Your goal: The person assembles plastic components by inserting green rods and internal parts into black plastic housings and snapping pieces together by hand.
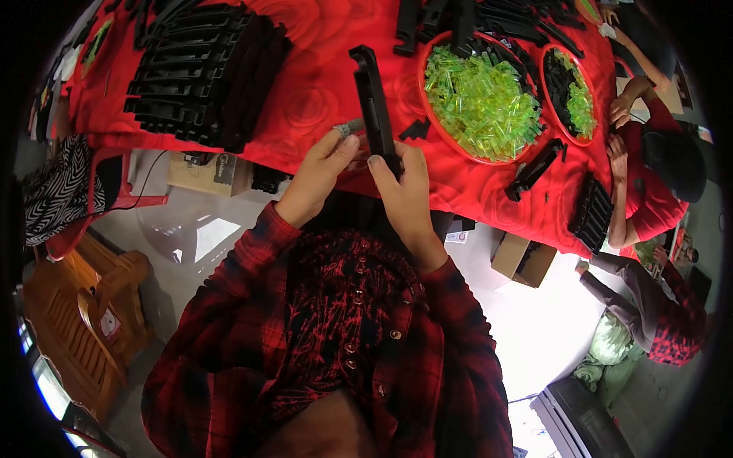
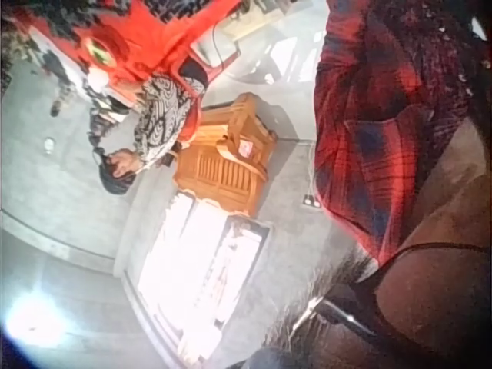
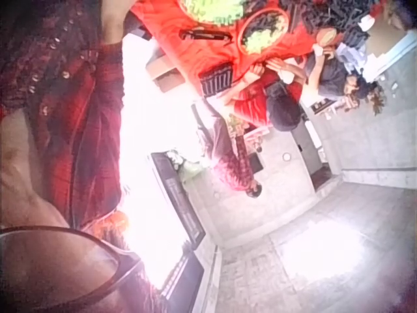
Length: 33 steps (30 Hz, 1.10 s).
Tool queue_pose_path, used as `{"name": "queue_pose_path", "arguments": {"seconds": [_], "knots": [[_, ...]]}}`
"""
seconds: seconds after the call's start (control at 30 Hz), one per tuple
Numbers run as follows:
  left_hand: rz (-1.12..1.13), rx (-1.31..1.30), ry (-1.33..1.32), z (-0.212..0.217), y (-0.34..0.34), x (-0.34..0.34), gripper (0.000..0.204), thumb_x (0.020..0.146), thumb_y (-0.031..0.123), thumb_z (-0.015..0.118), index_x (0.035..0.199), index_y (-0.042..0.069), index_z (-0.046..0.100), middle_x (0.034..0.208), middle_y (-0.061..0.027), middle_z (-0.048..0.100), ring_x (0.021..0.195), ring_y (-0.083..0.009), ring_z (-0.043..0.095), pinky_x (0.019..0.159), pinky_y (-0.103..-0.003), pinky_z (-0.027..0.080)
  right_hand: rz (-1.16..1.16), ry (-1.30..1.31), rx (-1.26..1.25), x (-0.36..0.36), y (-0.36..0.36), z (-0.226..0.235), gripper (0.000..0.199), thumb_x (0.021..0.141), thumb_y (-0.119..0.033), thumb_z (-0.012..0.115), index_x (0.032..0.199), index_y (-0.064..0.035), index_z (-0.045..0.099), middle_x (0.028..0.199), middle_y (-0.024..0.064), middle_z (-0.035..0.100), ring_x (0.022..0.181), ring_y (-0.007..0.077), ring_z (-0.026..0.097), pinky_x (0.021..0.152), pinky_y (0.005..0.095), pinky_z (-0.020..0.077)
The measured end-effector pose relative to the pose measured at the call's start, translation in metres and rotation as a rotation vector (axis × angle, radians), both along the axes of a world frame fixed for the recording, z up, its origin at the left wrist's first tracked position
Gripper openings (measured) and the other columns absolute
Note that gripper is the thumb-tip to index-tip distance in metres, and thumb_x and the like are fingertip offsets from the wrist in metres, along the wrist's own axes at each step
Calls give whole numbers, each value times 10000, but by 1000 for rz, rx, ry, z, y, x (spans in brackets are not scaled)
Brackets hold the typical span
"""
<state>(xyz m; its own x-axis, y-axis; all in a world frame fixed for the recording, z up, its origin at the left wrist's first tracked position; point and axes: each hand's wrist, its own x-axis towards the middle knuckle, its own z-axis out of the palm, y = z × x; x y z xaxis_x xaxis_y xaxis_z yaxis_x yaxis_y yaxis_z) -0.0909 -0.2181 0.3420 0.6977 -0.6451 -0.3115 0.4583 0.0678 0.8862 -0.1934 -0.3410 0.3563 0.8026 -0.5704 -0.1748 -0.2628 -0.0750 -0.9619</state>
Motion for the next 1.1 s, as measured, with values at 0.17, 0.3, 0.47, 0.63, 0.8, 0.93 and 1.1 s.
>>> {"name": "queue_pose_path", "arguments": {"seconds": [0.17,0.3,0.47,0.63,0.8,0.93,1.1], "knots": [[-106,-146,116,14,-5,0,303,1056,200,509,1275,1,575,1193,-65,652,1120,-122,597,997,-282,457,22,-114,170,-5,16,11,320,970,-135,665,1220,36,561,1027,22,516,942,94,519,818,260,450],[-43,-196,133,27,-8,-3,286,1040,159,491,1257,-3,583,1197,-69,655,1120,-137,600,1006,-295,450,45,-149,221,-9,18,7,373,980,-111,645,1290,39,502,1075,32,511,966,100,525,846,262,451],[3,-163,36,37,-6,-1,303,1005,120,467,1250,-25,570,1179,-101,667,1109,-173,614,1001,-323,463,132,-126,294,-16,24,17,368,983,-95,633,1297,32,489,1118,40,511,970,101,522,864,265,447],[28,-99,74,48,-12,-8,192,1021,134,507,1113,-22,569,979,-60,649,906,-136,644,808,-291,519,186,-141,328,-24,34,8,359,964,-85,647,1272,29,502,1107,33,535,971,101,526,870,270,448],[-58,-7,-28,40,-9,-12,150,1053,145,510,1123,19,549,1004,-59,664,888,-133,673,778,-271,548,171,-119,128,-26,32,10,321,947,-100,666,1217,24,543,1015,53,559,911,101,539,796,259,456],[-95,-28,-69,39,-6,-12,117,1049,132,536,1079,25,575,955,-3,626,833,-65,592,730,-231,492,67,-30,41,-31,13,32,104,969,-71,632,1024,17,630,878,47,582,728,128,550,678,265,462],[-121,2,-13,40,-5,-18,100,1037,112,562,1051,26,613,879,45,569,801,-24,481,690,-207,422,-166,-180,-320,-18,5,62,108,928,37,632,1016,-14,669,905,60,596,800,139,555,705,268,471]]}}
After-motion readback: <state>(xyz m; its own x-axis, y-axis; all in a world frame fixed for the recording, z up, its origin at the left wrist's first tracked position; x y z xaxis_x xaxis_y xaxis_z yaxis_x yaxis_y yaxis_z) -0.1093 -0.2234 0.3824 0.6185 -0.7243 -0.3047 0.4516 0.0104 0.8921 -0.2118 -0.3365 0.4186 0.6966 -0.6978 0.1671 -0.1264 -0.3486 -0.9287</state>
